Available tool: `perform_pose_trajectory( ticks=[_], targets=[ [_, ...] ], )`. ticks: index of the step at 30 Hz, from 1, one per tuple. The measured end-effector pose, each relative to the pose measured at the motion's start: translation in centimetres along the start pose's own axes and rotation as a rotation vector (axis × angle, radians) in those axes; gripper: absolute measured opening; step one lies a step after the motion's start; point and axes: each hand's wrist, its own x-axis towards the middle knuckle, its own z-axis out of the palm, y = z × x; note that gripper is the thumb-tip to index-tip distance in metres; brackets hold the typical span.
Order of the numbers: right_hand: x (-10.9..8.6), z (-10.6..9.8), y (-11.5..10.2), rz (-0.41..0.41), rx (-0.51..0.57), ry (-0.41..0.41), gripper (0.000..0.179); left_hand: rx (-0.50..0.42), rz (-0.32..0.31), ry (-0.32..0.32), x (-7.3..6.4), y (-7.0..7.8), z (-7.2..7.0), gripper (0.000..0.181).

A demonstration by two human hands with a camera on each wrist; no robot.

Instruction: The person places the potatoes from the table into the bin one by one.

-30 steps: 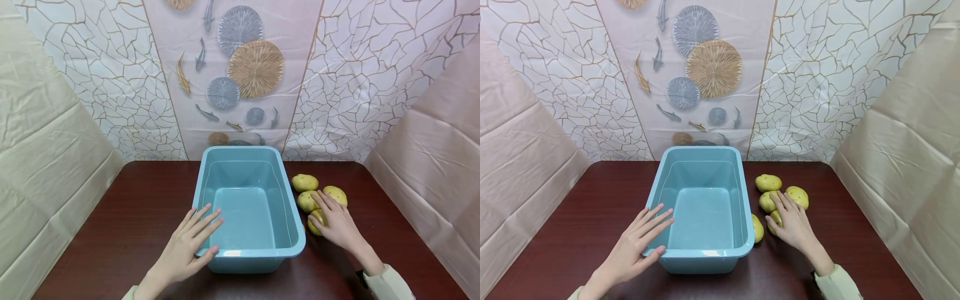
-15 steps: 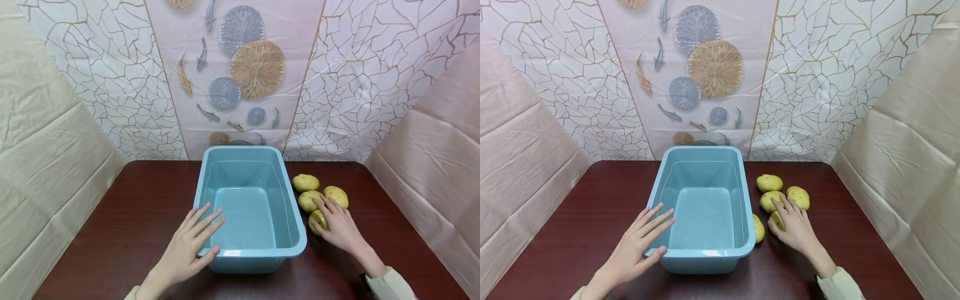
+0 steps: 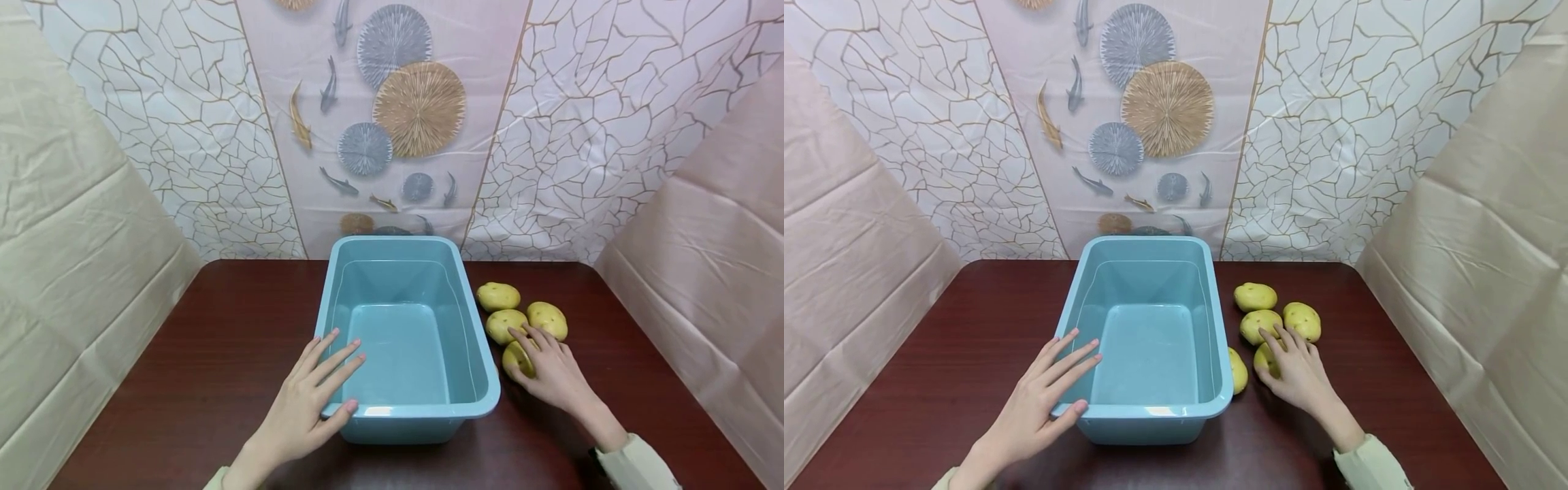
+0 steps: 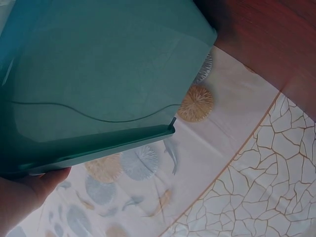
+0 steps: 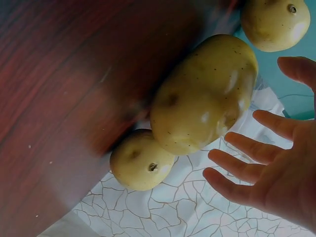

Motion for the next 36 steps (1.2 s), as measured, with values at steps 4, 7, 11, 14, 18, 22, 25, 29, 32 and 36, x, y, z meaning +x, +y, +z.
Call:
perform_pose_trajectory(
  ticks=[4, 7, 11, 14, 18, 22, 25, 29, 32, 36],
  targets=[
    [-0.1, 0.2, 0.1, 0.002, -0.006, -0.007, 0.058, 0.001, 0.010, 0.019, 0.0, 0.0, 0.1, 0.045],
    [-0.1, 0.3, 0.1, 0.001, -0.010, -0.012, 0.060, 0.001, 0.016, 0.032, 0.0, 0.1, 0.1, 0.045],
    [0.0, 0.4, 0.1, -0.006, -0.014, -0.018, 0.062, 0.000, 0.021, 0.043, 0.1, 0.1, 0.1, 0.046],
    [-0.1, 0.5, 0.1, -0.007, -0.014, -0.030, 0.062, 0.001, 0.022, 0.046, 0.1, 0.1, 0.2, 0.045],
    [-0.1, 0.6, 0.1, -0.003, -0.016, -0.035, 0.063, 0.002, 0.015, 0.040, 0.0, 0.0, 0.2, 0.045],
    [-0.2, 0.8, 0.2, 0.000, -0.021, -0.040, 0.065, 0.004, 0.007, 0.035, 0.0, 0.1, 0.3, 0.045],
    [-0.3, 0.9, 0.3, 0.011, -0.024, -0.060, 0.065, 0.005, 0.009, 0.040, 0.0, 0.1, 0.3, 0.045],
    [-0.4, 1.0, 0.4, 0.028, -0.023, -0.078, 0.066, 0.006, 0.017, 0.042, 0.0, 0.1, 0.3, 0.045],
    [-0.4, 1.1, 0.6, 0.025, -0.022, -0.070, 0.066, 0.013, 0.025, 0.034, 0.0, 0.0, 0.2, 0.046],
    [-0.4, 1.2, 0.7, 0.018, -0.019, -0.058, 0.066, 0.026, 0.030, 0.017, -0.1, -0.2, 0.1, 0.046]
  ],
)
